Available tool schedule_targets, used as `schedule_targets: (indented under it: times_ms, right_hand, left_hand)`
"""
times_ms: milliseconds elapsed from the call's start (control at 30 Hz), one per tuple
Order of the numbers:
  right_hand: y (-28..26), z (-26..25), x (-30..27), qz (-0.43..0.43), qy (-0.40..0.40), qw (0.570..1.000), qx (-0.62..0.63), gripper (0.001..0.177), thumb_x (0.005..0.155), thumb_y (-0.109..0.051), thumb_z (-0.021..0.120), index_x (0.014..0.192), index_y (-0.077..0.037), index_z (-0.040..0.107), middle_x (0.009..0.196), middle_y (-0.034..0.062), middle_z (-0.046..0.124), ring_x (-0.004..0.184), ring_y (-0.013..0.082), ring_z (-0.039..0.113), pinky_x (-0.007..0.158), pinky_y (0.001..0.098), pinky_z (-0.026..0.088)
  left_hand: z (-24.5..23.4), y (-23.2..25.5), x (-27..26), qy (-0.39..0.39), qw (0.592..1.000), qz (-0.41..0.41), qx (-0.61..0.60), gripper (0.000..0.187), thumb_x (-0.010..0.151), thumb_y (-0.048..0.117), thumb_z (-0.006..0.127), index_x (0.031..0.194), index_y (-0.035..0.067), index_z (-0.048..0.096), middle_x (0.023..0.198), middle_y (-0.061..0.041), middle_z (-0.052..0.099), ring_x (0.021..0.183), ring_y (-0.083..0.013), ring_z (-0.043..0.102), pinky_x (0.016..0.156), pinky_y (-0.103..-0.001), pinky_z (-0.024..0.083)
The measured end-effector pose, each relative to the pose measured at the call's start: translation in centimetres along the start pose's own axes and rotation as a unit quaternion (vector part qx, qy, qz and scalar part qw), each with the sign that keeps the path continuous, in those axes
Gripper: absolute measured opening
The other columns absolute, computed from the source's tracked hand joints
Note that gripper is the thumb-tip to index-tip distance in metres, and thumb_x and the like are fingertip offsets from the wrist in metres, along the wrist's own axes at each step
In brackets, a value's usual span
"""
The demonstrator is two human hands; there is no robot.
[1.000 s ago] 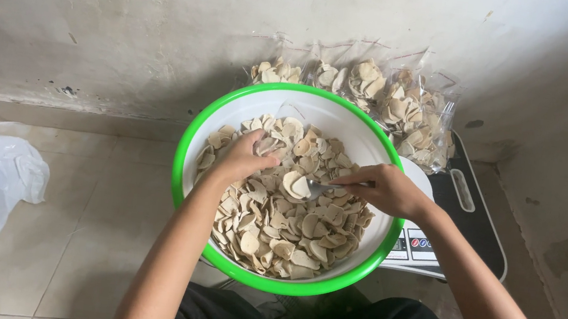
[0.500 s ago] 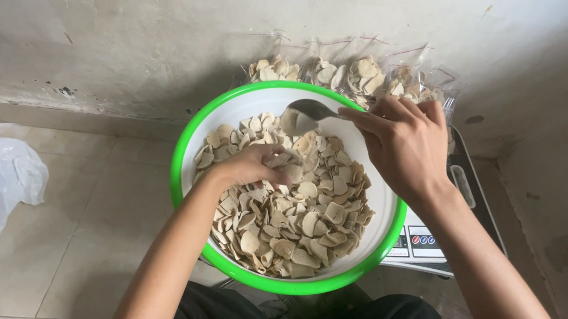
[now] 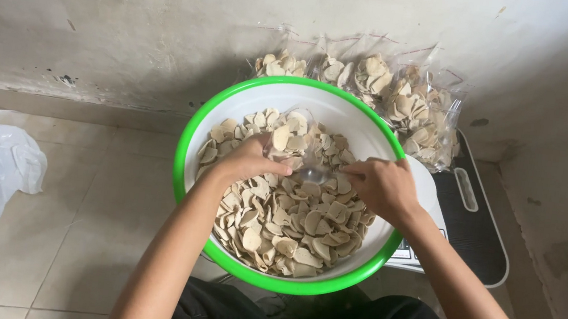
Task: Packaging small chips into plastic bags and weighing them on a digital scale.
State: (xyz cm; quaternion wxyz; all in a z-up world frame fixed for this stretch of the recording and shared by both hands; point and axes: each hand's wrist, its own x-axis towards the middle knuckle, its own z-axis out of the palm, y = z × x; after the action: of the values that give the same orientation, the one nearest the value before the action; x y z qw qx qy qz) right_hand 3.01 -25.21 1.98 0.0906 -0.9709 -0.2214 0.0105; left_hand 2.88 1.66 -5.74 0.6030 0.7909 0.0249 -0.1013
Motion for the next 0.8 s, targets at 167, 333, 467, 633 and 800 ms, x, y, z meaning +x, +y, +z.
schedule_targets:
  times_ms: [167, 333, 467, 633, 800]
  right_hand:
    - [-1.3, 0.9, 0.4, -0.050, -0.049, 0.994, 0.089, 0.025, 0.092, -0.019, 0.069, 0.114, -0.019, 0.080, 0.107, 0.0102, 0.080, 0.098, 0.0369, 0.076, 0.087, 0.0486, 0.057]
    - [-2.0, 1.7, 2.5, -0.059, 0.003, 0.980, 0.191, 0.042, 0.093, -0.020, 0.071, 0.134, -0.012, 0.067, 0.118, 0.0173, 0.075, 0.111, 0.0370, 0.072, 0.091, 0.0544, 0.055]
    - [-2.1, 3.5, 3.2, -0.087, 0.055, 0.952, 0.289, 0.051, 0.082, -0.036, 0.086, 0.125, -0.013, 0.068, 0.106, 0.0134, 0.076, 0.106, 0.0316, 0.074, 0.094, 0.0499, 0.055]
    - [-2.2, 2.3, 1.9, -0.063, 0.084, 0.938, 0.330, 0.028, 0.085, -0.034, 0.084, 0.107, -0.018, 0.079, 0.089, 0.0041, 0.081, 0.102, 0.0278, 0.076, 0.090, 0.0435, 0.055]
    - [-3.0, 0.5, 1.1, -0.063, 0.071, 0.904, 0.416, 0.020, 0.085, -0.023, 0.084, 0.100, -0.011, 0.079, 0.085, 0.0086, 0.081, 0.090, 0.0207, 0.077, 0.088, 0.0378, 0.057]
  left_hand:
    - [-0.7, 3.1, -1.4, 0.124, 0.991, -0.016, 0.046, 0.081, 0.069, 0.029, 0.088, 0.142, 0.016, 0.055, 0.135, -0.004, 0.062, 0.117, -0.0223, 0.064, 0.093, -0.038, 0.052]
    - [-1.1, 3.6, -2.1, 0.061, 0.997, 0.001, 0.054, 0.078, 0.075, 0.017, 0.085, 0.145, 0.012, 0.053, 0.136, -0.017, 0.061, 0.107, -0.0269, 0.067, 0.086, -0.036, 0.057]
    - [-0.5, 5.3, -3.6, -0.057, 0.997, -0.006, 0.053, 0.085, 0.077, 0.015, 0.082, 0.149, -0.001, 0.040, 0.142, -0.030, 0.053, 0.105, -0.0307, 0.066, 0.078, -0.034, 0.055]
    - [-1.2, 5.2, -4.1, -0.103, 0.994, 0.041, 0.000, 0.066, 0.080, 0.010, 0.079, 0.137, -0.007, 0.051, 0.119, -0.027, 0.064, 0.083, -0.0232, 0.074, 0.060, -0.022, 0.060]
    - [-1.3, 8.5, -6.7, -0.105, 0.993, 0.028, 0.049, 0.069, 0.091, 0.020, 0.069, 0.149, -0.005, 0.040, 0.135, -0.032, 0.057, 0.102, -0.0338, 0.071, 0.081, -0.039, 0.060]
